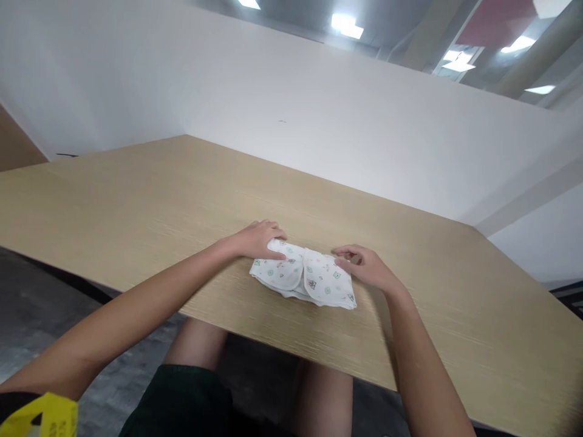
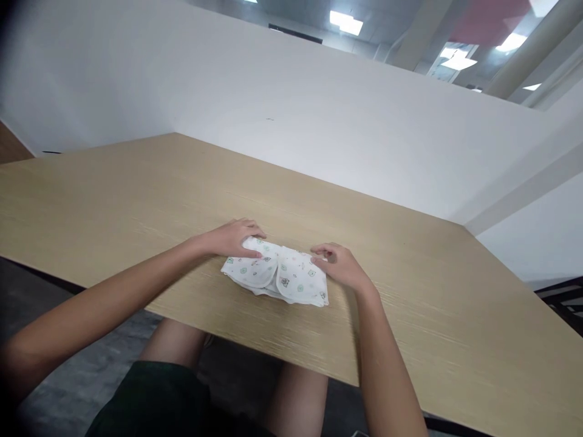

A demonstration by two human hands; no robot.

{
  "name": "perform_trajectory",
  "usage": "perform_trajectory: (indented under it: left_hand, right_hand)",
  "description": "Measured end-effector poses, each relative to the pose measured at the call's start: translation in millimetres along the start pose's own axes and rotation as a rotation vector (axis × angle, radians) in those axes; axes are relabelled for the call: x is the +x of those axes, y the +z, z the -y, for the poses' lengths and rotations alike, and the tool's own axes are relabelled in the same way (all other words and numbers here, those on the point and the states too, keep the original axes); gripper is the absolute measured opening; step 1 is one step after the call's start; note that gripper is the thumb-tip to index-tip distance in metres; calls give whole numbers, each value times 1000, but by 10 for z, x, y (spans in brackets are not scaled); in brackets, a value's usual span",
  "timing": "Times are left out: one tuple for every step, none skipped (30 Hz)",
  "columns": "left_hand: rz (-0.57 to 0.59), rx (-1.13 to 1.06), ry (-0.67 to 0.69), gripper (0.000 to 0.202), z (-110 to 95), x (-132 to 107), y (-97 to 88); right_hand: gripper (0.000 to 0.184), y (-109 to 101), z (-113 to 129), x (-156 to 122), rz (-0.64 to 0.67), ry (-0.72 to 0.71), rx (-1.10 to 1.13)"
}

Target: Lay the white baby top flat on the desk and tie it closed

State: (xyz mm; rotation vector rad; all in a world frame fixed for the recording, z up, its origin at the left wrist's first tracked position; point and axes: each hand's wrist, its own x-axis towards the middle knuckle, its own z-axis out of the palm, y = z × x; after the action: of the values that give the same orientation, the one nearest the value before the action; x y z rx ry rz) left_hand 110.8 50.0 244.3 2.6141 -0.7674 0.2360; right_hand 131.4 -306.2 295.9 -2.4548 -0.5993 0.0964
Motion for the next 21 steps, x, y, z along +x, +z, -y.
perform_trajectory:
  left_hand:
    - [22,-10,-4,68,-12,-1,-15]
    - [40,-22,-6,67,-23,0,-27]
    - [55,-39,-5,65,-32,3,-35]
    - [68,-59,1,62,-37,7,-37]
    - [74,-75,9,56,-41,12,-34]
    - [70,-81,16,49,-45,18,-26]
    - [51,-73,15,40,-52,22,-17]
    - [14,-50,5,32,-65,25,-9]
    - [-45,-17,-13,26,-86,25,-5]
    - [-129,12,-35,23,-115,23,-9]
    - [-237,26,-55,23,-149,19,-22]
    - [-364,25,-61,22,-186,12,-45]
    - [-497,14,-50,21,-221,3,-78]
    - [-624,-2,-22,19,-249,-8,-117]
    - [-722,-13,22,15,-267,-20,-160]
    - [-770,-12,78,11,-271,-33,-203]
    - [-758,2,137,10,-263,-46,-239]
    - [-693,21,185,11,-242,-57,-265]
    - [-582,36,219,13,-212,-67,-278]
    - [-438,42,239,13,-177,-74,-276]
    - [-280,36,248,9,-141,-78,-259]
  right_hand:
    - [45,-5,-25,7,38,1,-1]
    - [44,-14,-36,7,95,0,11]
    - [42,-22,-33,1,159,-1,29]
    - [40,-29,-18,-8,219,-4,43]
    - [36,-31,6,-18,261,-7,47]
    - [32,-29,36,-29,278,-9,40]
    - [28,-21,69,-39,274,-11,31]
    - [25,-10,103,-47,250,-15,29]
    - [23,2,138,-53,207,-29,34]
    - [21,12,171,-57,137,-52,40]
    - [21,18,204,-61,43,-85,44]
    - [20,16,237,-66,-68,-128,44]
    - [17,5,270,-74,-191,-185,38]
    - [14,-14,302,-87,-308,-256,26]
    - [10,-41,333,-104,-402,-335,10]
    - [7,-72,361,-126,-462,-413,-11]
    - [5,-105,382,-152,-478,-478,-39]
    - [4,-136,395,-178,-446,-517,-73]
    - [6,-162,398,-203,-368,-524,-106]
    - [8,-179,388,-224,-258,-497,-135]
    - [9,-186,369,-239,-131,-441,-158]
